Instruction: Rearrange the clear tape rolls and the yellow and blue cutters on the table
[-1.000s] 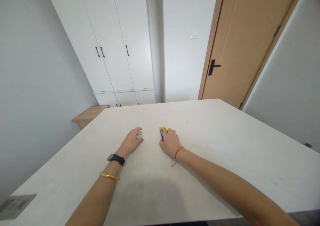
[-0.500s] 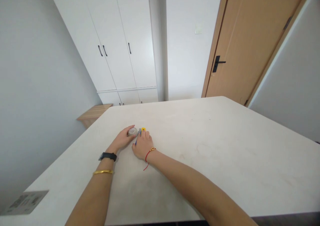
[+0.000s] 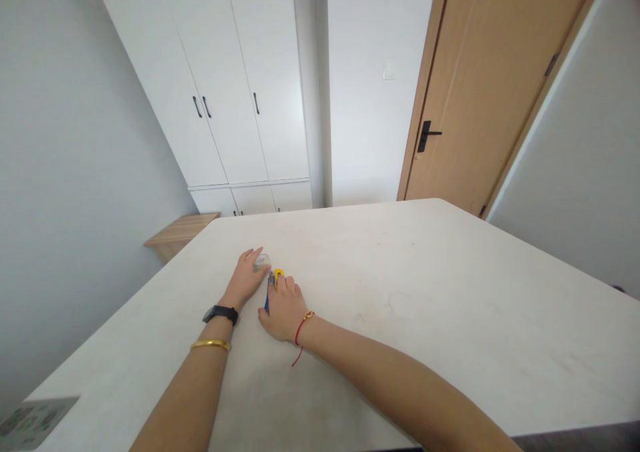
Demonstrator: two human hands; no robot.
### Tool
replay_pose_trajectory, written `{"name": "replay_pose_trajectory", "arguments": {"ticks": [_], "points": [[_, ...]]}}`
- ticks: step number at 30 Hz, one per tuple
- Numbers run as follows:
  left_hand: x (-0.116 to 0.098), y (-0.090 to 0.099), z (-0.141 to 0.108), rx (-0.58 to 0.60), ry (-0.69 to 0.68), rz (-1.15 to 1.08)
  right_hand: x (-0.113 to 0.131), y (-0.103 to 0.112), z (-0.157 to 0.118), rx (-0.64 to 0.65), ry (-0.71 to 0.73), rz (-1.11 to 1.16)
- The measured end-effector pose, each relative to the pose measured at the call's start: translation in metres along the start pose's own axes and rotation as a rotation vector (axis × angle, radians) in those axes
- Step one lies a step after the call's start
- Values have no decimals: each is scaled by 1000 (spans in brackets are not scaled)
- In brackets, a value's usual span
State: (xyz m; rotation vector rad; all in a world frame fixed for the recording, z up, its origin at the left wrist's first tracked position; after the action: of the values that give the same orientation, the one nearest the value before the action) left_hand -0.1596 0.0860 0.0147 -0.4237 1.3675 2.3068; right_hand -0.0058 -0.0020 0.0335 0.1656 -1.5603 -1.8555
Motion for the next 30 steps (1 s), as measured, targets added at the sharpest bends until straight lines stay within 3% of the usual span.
{"name": "replay_pose_trajectory", "arguments": {"ticks": [8, 12, 17, 22, 26, 30], "points": [[-2, 5, 0, 52, -22, -12, 16, -12, 4, -14, -42, 59], [-1, 3, -2, 68, -16, -19, 10, -2, 4, -26, -36, 115], [-6, -3, -5, 131, -51, -78, -40, 20, 21, -30, -141, 129], [-13, 0, -5, 76, -50, -52, -81, 33, 36, 16, -179, 172], [-18, 0, -5, 83, -22, -63, -99, 54, 19, -22, -72, 191], [-26, -2, -4, 62, -95, -93, -131, 82, -16, -83, -30, 211]]}}
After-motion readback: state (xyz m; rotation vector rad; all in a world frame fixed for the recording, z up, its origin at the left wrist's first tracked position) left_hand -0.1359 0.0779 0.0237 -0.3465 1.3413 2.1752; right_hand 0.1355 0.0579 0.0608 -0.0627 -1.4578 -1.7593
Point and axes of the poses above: each hand's wrist, its own z-axis towards the middle knuckle, its own y-axis out of the back of the hand, x = y × z, the point moved 5 cm from there along z, towards the middle knuckle, and after that the axes turned 3 degrees about x, right-handed, at the moved point
